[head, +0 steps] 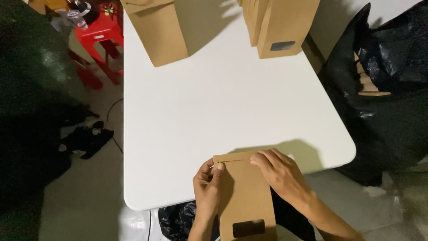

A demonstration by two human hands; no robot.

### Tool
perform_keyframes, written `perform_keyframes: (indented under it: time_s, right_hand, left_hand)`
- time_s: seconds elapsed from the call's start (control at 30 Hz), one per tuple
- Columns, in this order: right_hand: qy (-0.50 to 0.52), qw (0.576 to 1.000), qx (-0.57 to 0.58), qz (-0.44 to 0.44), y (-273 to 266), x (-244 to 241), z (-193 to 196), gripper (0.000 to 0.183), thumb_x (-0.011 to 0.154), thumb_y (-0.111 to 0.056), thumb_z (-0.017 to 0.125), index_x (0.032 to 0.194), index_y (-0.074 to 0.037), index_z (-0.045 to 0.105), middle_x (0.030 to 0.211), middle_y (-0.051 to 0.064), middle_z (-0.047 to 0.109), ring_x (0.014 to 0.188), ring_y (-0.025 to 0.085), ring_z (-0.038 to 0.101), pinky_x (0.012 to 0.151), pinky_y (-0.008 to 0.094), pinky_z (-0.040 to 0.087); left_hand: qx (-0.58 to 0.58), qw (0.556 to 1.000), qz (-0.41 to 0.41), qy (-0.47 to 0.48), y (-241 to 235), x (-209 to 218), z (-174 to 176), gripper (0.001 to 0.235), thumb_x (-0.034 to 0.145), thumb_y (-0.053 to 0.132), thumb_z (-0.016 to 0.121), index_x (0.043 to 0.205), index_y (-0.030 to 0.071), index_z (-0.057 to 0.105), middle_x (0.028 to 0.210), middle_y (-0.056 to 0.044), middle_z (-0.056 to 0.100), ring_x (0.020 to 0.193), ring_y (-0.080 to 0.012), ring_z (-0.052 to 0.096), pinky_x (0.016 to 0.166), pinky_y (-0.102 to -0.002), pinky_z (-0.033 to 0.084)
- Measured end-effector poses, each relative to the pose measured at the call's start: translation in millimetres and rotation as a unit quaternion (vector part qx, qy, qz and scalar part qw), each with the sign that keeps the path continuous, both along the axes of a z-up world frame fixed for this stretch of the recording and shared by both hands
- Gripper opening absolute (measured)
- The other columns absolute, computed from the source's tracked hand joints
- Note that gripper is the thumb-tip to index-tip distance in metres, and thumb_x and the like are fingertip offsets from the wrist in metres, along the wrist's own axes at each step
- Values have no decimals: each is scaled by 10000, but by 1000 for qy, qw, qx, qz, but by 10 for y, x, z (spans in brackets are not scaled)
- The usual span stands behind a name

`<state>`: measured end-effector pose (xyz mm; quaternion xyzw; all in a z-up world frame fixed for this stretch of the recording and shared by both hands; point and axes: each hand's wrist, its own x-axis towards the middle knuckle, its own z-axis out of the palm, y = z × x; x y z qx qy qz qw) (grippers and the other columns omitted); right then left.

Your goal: Assembling paper gift bags by threading string handles through pre-punched holes and lining them up on a table.

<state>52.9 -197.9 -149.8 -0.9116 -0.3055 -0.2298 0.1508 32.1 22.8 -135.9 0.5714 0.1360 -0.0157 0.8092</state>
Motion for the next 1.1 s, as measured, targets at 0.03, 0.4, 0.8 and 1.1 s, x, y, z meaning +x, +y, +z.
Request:
perform_keyframes:
  time_s: [0.03, 0.4, 0.8, 1.1]
  right_hand:
    - [-9, 1000, -5, 1, -2, -13, -45, 197, 913, 5, 713, 1073, -78, 634, 991, 55, 718, 829, 157, 689, 770, 283, 612]
    - [95, 989, 24, 111, -165, 112, 346, 249, 850, 53, 714, 1073, -54, 691, 1046, 75, 674, 892, 218, 665, 767, 332, 592]
    - [345, 934, 7, 97, -125, 460, 575, 125, 960, -220, 645, 952, -150, 749, 944, -16, 746, 865, 166, 691, 730, 327, 532]
    - [346, 933, -19, 97, -120, 479, 545, 80, 956, -223, 616, 889, -194, 650, 860, -77, 703, 798, 125, 636, 744, 322, 490]
  left_hand:
    - [1, 1000, -2, -1, -6, -15, 12, 372, 901, 230, 714, 1198, 9, 751, 1058, -116, 829, 986, -202, 749, 881, -323, 563]
    - [23, 1000, 4, 16, -12, 8, -76, 347, 905, 221, 718, 1176, 8, 759, 1014, -84, 821, 948, -160, 716, 852, -286, 529]
    - [-2, 1000, -22, -5, -31, -14, 53, 324, 929, 207, 685, 1164, -6, 754, 1068, -108, 825, 976, -187, 733, 851, -309, 563]
    - [-6, 1000, -23, 4, -25, -8, 46, 303, 920, 166, 693, 1162, -6, 756, 1083, -120, 837, 992, -194, 750, 889, -320, 577]
